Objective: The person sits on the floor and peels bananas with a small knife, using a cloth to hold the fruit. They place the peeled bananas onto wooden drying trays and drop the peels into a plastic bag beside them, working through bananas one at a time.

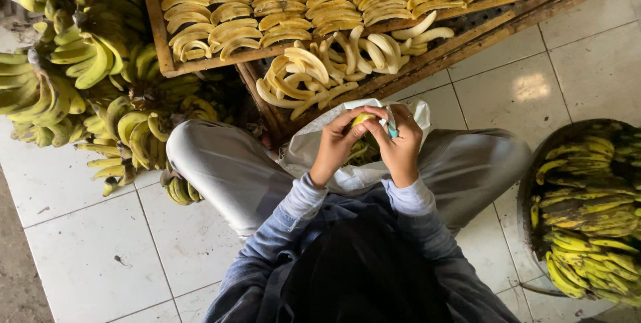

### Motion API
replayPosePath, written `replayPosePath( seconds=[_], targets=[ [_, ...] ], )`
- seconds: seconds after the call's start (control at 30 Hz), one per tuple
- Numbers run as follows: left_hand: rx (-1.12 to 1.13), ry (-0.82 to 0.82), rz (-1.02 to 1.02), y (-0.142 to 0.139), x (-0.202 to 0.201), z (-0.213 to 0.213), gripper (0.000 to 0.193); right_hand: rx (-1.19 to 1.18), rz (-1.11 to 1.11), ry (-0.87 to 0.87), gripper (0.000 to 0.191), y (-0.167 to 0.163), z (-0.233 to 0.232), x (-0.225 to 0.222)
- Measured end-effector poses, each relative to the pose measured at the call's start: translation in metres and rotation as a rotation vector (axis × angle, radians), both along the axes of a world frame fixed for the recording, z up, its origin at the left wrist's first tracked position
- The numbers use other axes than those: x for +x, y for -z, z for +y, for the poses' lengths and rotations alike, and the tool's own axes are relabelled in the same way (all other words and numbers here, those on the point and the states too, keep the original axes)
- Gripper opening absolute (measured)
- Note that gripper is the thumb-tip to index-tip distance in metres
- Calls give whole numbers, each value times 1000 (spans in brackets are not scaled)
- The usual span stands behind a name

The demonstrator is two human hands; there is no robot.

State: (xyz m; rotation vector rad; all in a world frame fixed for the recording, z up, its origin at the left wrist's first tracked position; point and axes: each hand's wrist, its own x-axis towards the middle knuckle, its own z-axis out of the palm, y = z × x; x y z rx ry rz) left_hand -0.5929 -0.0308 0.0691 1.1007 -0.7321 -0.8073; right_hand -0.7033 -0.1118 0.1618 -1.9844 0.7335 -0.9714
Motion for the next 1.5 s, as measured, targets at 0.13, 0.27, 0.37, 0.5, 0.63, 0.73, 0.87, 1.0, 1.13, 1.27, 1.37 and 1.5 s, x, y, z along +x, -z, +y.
replayPosePath(
  seconds=[0.13, 0.27, 0.37, 0.5, 0.63, 0.73, 0.87, 1.0, 1.13, 1.27, 1.37, 1.5],
  targets=[
    [-101, 4, 31, -9, 4, 3, 32, 100, -198, -33, 13, 5, 8, 4],
    [-224, -125, -88, -25, -2, 9, 34, 604, -362, 62, 16, 35, 6, -3],
    [-306, -234, 82, -43, -2, 16, 33, 654, -261, 130, 18, 63, -6, -14],
    [-566, -221, 419, -68, 16, 26, 45, 337, 192, 235, 18, 90, -19, -26],
    [-346, -238, 418, -75, 24, 22, 57, -200, 147, -26, 14, 85, -12, -31],
    [-65, -244, -152, -68, 15, 10, 49, 75, -28, 34, 16, 65, -3, -28],
    [491, -123, -279, -61, 0, 8, 78, 416, -77, -41, 19, 30, -8, -24],
    [99, -162, -422, -62, 3, 11, 43, 187, -148, -190, 20, 6, -8, -20],
    [107, -149, -472, -59, 6, 9, 41, 141, -79, 42, 17, 7, 6, -12],
    [-72, -224, -554, -43, -5, 7, 36, 411, -175, 95, 18, 18, 9, -7],
    [-39, -143, 21, -29, -20, 1, 37, 799, -358, 35, 20, 25, 8, -7],
    [-371, -276, 537, -18, -18, -14, 31, 981, -562, 33, 24, 29, 7, -9]
  ],
)
